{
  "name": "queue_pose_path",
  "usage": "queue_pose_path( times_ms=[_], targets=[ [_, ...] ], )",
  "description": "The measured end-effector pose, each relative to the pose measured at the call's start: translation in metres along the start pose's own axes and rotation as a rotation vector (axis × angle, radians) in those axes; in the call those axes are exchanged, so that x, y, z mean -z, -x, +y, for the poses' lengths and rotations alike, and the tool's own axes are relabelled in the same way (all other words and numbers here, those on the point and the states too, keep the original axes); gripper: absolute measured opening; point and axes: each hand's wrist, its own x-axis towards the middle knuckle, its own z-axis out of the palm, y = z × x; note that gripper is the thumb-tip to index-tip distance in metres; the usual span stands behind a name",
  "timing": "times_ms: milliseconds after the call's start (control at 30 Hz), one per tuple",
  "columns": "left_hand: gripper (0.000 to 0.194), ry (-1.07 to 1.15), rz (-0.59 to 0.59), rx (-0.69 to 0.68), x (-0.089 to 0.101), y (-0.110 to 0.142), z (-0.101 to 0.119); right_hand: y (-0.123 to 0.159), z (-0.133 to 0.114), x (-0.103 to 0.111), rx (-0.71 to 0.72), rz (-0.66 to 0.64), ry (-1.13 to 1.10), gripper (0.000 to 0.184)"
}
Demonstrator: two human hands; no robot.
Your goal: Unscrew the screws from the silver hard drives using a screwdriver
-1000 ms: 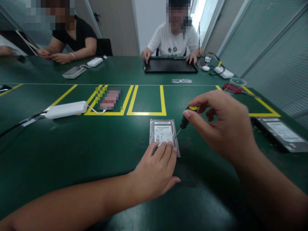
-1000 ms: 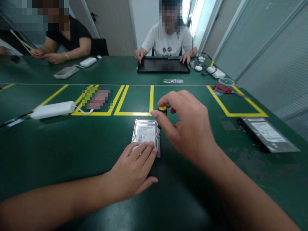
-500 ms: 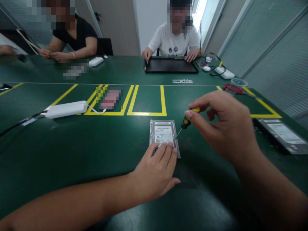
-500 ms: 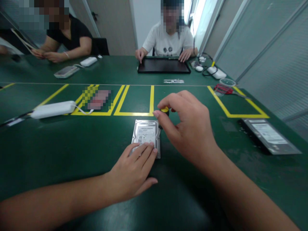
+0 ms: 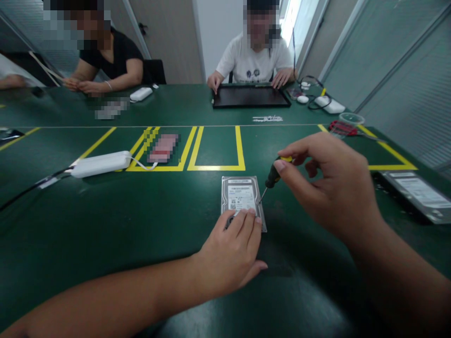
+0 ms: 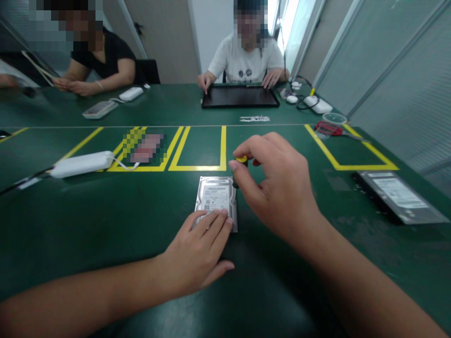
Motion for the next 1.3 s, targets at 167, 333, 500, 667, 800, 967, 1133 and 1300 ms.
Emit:
queue_pose_path(
  times_ms=[167,333,500,667,800,967,1133,1300],
  targets=[
    [0.074,-0.006,0.004,-0.004,0.001,0.000,-0.001,0.001,0.001,0.004,-0.042,0.006,0.010,0.007],
    [0.074,-0.005,-0.007,-0.005,0.002,0.000,0.000,-0.002,0.002,0.011,-0.062,-0.066,0.020,0.007],
    [0.074,-0.005,-0.009,0.002,0.000,0.000,0.000,-0.004,0.004,0.014,-0.055,-0.084,0.019,0.008],
    [0.075,-0.007,0.001,-0.004,-0.001,0.000,0.000,-0.005,0.005,0.015,-0.067,-0.069,0.029,0.006],
    [0.074,-0.009,0.004,-0.002,0.000,0.000,-0.001,-0.006,0.004,0.017,-0.046,-0.071,0.024,0.005],
    [0.075,-0.008,0.008,-0.002,0.001,0.001,0.000,-0.006,0.005,0.017,-0.034,-0.076,0.036,0.006],
    [0.075,-0.022,0.010,-0.007,0.002,0.000,-0.001,-0.005,0.005,0.015,-0.048,-0.079,0.043,0.007],
    [0.078,-0.044,0.028,-0.031,0.001,-0.001,-0.002,-0.003,0.003,0.017,-0.052,-0.066,0.010,0.009]
  ],
)
